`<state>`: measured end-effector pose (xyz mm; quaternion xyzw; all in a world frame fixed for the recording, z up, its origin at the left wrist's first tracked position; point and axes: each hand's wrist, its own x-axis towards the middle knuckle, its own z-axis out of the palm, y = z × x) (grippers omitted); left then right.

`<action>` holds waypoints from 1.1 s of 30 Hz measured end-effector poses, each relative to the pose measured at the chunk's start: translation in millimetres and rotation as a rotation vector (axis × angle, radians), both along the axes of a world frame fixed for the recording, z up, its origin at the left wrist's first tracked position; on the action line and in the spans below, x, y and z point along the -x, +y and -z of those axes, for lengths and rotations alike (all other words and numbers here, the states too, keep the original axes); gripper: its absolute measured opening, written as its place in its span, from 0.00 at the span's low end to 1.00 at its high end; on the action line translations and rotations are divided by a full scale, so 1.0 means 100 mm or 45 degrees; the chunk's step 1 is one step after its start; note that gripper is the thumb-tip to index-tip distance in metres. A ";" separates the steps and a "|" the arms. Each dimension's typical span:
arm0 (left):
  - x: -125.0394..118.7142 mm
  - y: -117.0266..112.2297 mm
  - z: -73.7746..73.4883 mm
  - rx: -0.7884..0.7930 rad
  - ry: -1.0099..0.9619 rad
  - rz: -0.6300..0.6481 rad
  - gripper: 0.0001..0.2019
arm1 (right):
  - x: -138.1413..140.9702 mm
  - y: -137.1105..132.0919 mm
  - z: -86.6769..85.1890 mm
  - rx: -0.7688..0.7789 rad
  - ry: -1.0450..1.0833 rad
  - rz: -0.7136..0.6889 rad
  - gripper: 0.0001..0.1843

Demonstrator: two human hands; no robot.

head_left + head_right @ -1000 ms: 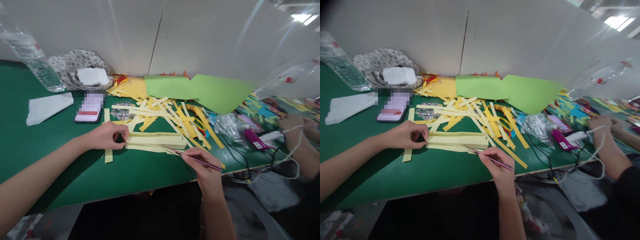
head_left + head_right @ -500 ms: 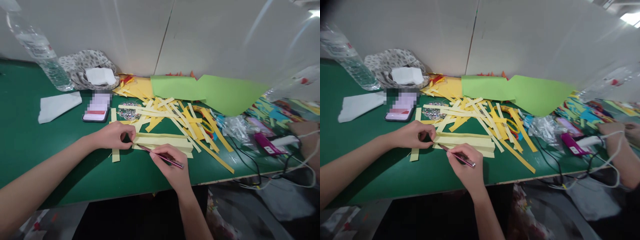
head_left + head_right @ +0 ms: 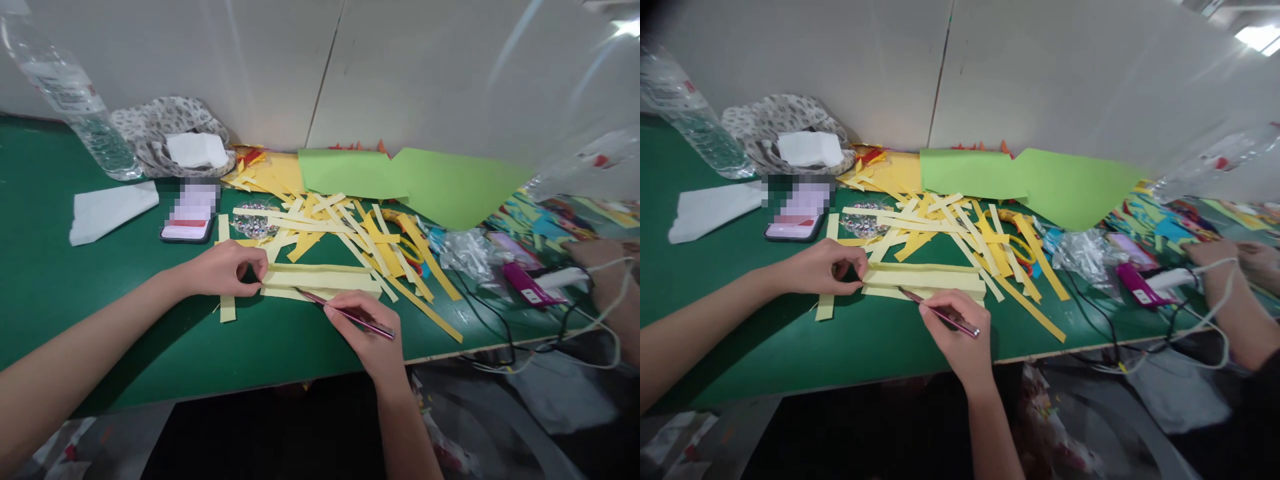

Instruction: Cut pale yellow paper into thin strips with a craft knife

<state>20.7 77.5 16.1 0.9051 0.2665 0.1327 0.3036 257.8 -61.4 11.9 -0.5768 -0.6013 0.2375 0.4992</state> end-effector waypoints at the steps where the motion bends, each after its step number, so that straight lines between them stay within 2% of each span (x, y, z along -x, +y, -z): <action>1: 0.00 0.00 0.00 0.001 -0.002 0.001 0.04 | -0.02 -0.01 0.00 -0.002 0.003 0.015 0.04; 10: 0.00 0.00 0.01 -0.035 -0.011 -0.005 0.03 | -0.19 -0.13 0.01 -0.024 -0.005 0.114 0.05; 13: -0.01 0.00 0.01 -0.024 -0.014 -0.004 0.03 | -0.08 -0.14 -0.01 -0.076 0.017 0.056 0.05; 17: -0.01 0.00 0.00 -0.024 -0.012 -0.007 0.03 | 0.17 -0.06 -0.04 -0.027 0.039 -0.072 0.05; 20: 0.00 -0.01 0.00 -0.036 -0.010 -0.012 0.04 | 0.31 0.03 -0.05 -0.008 0.070 -0.081 0.05; 33: 0.00 -0.01 0.00 -0.047 -0.008 -0.012 0.06 | 0.38 0.13 0.00 0.020 0.088 -0.140 0.03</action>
